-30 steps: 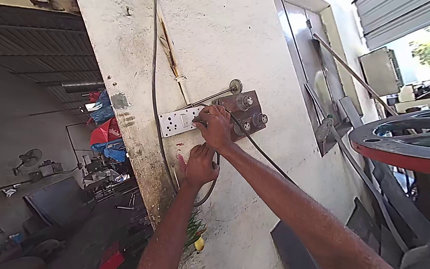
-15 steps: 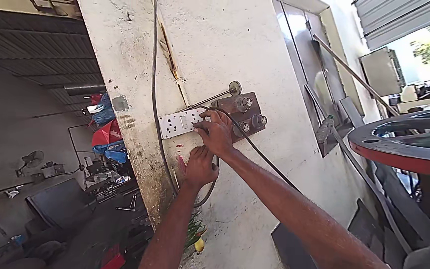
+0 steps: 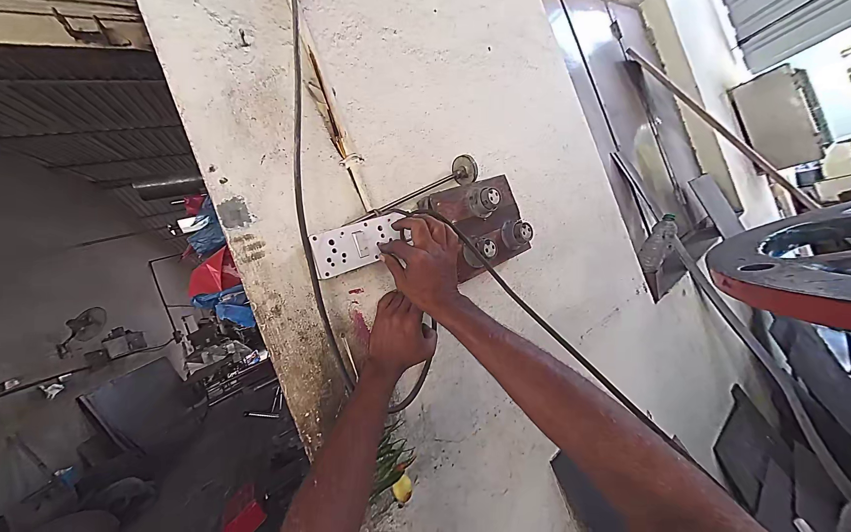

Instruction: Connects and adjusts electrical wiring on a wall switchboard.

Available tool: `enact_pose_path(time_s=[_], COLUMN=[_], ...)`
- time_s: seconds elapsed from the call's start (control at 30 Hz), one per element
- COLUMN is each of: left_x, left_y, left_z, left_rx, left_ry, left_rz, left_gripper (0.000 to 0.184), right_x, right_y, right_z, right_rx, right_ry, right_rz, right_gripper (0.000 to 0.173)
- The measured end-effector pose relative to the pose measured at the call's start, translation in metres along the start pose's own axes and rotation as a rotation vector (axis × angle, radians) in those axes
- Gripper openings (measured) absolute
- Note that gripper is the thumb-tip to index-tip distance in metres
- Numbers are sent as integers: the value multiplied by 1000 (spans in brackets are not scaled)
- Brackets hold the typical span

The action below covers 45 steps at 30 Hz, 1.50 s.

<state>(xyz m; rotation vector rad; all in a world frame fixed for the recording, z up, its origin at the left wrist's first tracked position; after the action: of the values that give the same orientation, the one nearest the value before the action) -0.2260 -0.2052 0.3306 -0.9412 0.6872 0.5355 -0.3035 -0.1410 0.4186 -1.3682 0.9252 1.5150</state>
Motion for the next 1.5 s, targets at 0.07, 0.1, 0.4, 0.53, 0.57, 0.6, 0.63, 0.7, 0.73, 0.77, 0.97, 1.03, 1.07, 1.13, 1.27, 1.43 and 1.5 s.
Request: enact_pose_path(time_s=[0.07,0.1,0.4,0.53,0.57,0.6,0.63,0.7,0.73,0.77,0.97,1.03,1.07,1.13,1.27,1.43,1.5], left_x=[0,0,-2,-2,-2,-2,-2,-2,-2,-2,-1,0,2,11,24,19,19], left_y=[1,1,3,1,2,2,2,0,0,0,-12,-16,-15,-9,3,26,29], left_z=[0,-1,1,-2,-2,-2,-3,-3,-3,-3,0,3,9,23,48,55,60], left_rx=[-4,-3,-28,-43,-42,-39,-33,-21,-21,-13,330,652,835,1061,1277,1710,1745], left_ry=[-7,-13,6,-20,-27,-30,-33,-50,-48,-41,-2,22,70,206,352,282,243], left_rz=[1,3,-2,13,13,11,11,19,20,21,46,59,59,123,296,340,334], left_gripper=[43,43,49,62,63,63,61,57,57,58,53,46,43,38,30,26,26], right_x=[-2,-3,1,5,7,8,10,16,22,29,63,68,69,72,77,80,79], right_y=[1,0,8,29,32,33,34,34,36,38,41,36,33,31,23,10,8], right_z=[-1,-2,14,14,12,11,9,3,-1,-5,-11,-3,0,6,19,24,30], right_rx=[16,29,-125,-467,-510,-536,-554,-617,-657,-709,-951,-1107,-1183,-1290,-1354,-1370,-1332], right_ry=[-22,-29,-117,-145,-142,-140,-138,-91,-64,-42,14,-3,-39,-142,-348,-418,-440], right_rz=[-29,-36,41,-122,-151,-168,-177,-172,-182,-218,-313,-272,-265,-288,-316,-273,-277], right_gripper=[13,13,32,34,38,52,68,76,69,60,29,30,39,50,36,40,45])
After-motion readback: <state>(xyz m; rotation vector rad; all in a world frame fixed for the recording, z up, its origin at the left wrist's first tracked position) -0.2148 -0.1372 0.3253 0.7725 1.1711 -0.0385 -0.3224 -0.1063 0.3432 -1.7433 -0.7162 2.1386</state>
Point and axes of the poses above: each hand's wrist, its own x-axis away from the middle knuckle, its own z-axis out of the back of the hand, y = z × x, the point moved 7 cm from there along -x, towards the middle knuckle, and after that the axes turned 15 degrees about -y, right-handed, at the moved point
